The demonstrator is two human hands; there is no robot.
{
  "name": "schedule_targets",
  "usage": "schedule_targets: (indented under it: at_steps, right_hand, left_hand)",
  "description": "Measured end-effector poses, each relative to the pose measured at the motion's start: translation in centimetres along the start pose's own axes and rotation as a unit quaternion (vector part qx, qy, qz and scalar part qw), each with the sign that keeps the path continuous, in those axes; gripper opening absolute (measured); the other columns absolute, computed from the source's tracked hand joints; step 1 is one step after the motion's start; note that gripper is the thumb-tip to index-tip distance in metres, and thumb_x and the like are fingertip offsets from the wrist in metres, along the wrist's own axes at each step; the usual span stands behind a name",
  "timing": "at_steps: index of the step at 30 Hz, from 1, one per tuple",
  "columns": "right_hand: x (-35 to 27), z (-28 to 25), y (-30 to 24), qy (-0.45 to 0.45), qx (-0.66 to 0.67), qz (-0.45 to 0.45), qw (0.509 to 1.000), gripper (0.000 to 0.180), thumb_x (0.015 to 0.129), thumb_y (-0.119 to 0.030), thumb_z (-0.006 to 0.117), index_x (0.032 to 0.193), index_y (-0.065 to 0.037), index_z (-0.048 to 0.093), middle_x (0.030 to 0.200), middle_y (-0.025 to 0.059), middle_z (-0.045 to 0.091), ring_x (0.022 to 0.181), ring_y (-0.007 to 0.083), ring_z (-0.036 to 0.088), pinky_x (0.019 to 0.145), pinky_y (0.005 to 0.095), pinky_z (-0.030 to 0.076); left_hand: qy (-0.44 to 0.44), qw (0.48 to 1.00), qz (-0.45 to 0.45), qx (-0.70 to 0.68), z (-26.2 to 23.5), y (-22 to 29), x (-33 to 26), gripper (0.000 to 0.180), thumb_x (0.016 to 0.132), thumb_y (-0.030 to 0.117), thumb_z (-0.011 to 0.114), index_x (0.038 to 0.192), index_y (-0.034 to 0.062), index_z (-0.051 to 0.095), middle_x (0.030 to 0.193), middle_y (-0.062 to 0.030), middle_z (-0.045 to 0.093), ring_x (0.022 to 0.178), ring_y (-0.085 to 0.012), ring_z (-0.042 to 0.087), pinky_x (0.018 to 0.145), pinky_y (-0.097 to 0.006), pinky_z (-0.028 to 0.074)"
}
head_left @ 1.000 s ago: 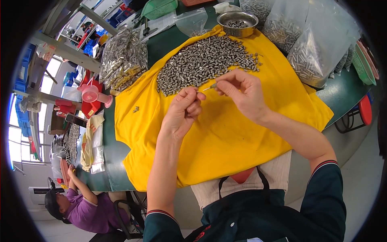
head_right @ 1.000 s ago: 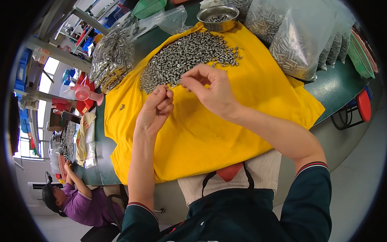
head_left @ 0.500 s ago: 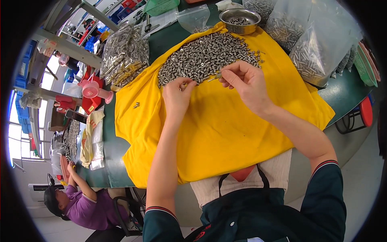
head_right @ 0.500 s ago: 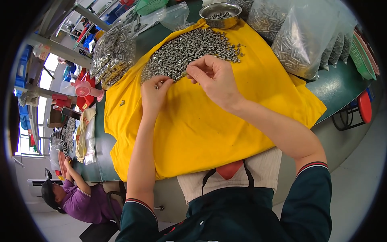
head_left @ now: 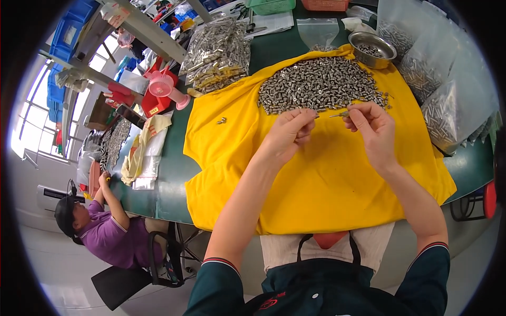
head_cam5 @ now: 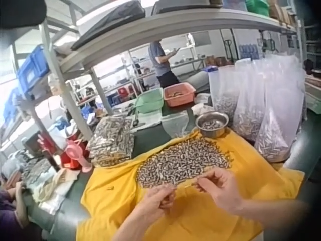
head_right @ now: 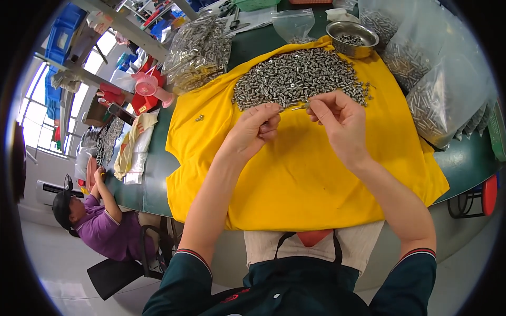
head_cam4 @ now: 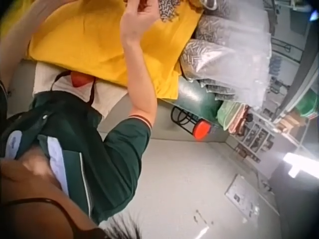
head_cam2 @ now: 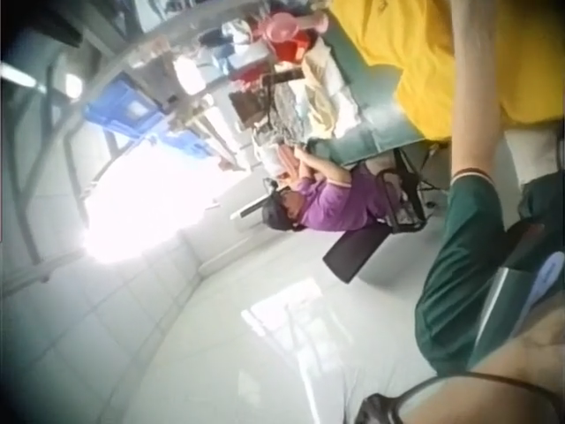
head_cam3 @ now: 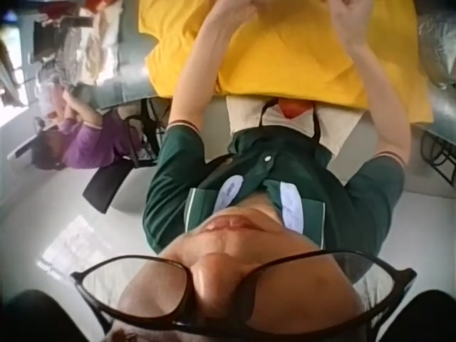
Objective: Manually inspecting and sorting small metal hardware components on a yellow cloth at a workstation.
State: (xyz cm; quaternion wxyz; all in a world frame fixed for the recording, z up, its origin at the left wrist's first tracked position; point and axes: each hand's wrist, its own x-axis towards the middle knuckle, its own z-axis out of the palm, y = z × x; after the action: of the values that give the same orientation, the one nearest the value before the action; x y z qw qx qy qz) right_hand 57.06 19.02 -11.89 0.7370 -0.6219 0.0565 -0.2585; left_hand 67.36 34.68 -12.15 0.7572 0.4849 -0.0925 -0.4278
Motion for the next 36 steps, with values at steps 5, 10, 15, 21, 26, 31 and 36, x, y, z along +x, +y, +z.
schedule_targets:
  at_steps: [5,10,15,21,26,31,36]
  right_hand:
    - [0.2,0.7,0.3,-0.018,-0.007,-0.015,1.0,0.006,0.08,-0.005,0.057,0.081,0.0,0.057,0.074,0.0036,0.06,0.066,0.0076,0.056,0.061,0.0196,0.045]
    - [0.2,0.2,0.4,-0.024,-0.018,-0.014,0.999,0.007,0.079,-0.009,0.059,0.081,-0.001,0.058,0.074,0.0025,0.06,0.068,0.0077,0.056,0.062,0.0199,0.044]
    - [0.0,0.1,0.2,-0.026,-0.02,-0.014,0.999,0.008,0.079,-0.009,0.058,0.081,-0.002,0.058,0.074,0.0025,0.06,0.067,0.0076,0.056,0.061,0.0197,0.044]
    - [-0.1,0.2,0.3,-0.036,-0.027,-0.023,0.999,0.008,0.08,-0.009,0.058,0.08,-0.001,0.058,0.072,0.0025,0.06,0.065,0.0072,0.056,0.06,0.0196,0.043]
    - [-0.3,0.3,0.4,-0.034,-0.024,-0.021,0.999,0.008,0.08,-0.009,0.058,0.08,-0.001,0.058,0.072,0.0023,0.06,0.064,0.0072,0.055,0.059,0.0196,0.043]
    - [-0.2,0.3,0.5,-0.049,-0.03,-0.019,0.998,0.008,0.08,-0.008,0.058,0.08,0.0,0.058,0.071,0.0025,0.059,0.064,0.0069,0.055,0.059,0.0194,0.044]
    - [0.6,-0.2,-0.5,-0.014,0.033,-0.012,0.999,0.008,0.08,-0.008,0.058,0.079,0.0,0.058,0.07,0.0026,0.059,0.064,0.0068,0.054,0.059,0.0192,0.044]
  left_hand:
    - [-0.022,0.996,-0.022,-0.081,0.3,-0.3,-0.8,0.013,0.08,0.01,0.056,0.091,0.0032,0.052,0.074,-0.0034,0.052,0.052,-0.0037,0.033,0.045,-0.015,0.026]
    - [-0.032,0.996,-0.013,-0.082,1.0,-0.3,-0.9,0.012,0.081,0.008,0.054,0.091,0.0023,0.053,0.074,-0.0034,0.053,0.053,-0.0042,0.035,0.046,-0.016,0.027]
    - [-0.042,0.996,-0.013,-0.078,1.1,-0.4,-0.9,0.012,0.081,0.008,0.054,0.091,0.0024,0.054,0.074,-0.0033,0.054,0.052,-0.0035,0.035,0.045,-0.015,0.027]
    - [-0.037,0.997,-0.014,-0.072,1.2,-0.3,-1.1,0.011,0.08,0.006,0.054,0.09,0.0022,0.055,0.073,-0.0036,0.055,0.051,-0.003,0.035,0.045,-0.015,0.027]
    - [-0.036,0.997,-0.014,-0.072,0.9,-0.4,-0.9,0.011,0.08,0.005,0.055,0.09,0.0017,0.057,0.074,-0.0048,0.057,0.051,-0.0032,0.034,0.045,-0.015,0.028]
    - [-0.036,0.999,-0.012,-0.031,0.4,-0.1,-0.9,0.012,0.08,0.005,0.055,0.091,0.0015,0.057,0.074,-0.0051,0.057,0.052,-0.0034,0.035,0.045,-0.015,0.028]
    - [-0.021,0.999,-0.01,-0.023,0.8,0.1,-1.1,0.012,0.082,0.006,0.053,0.093,0.0019,0.056,0.076,-0.0055,0.057,0.052,-0.0039,0.035,0.046,-0.016,0.028]
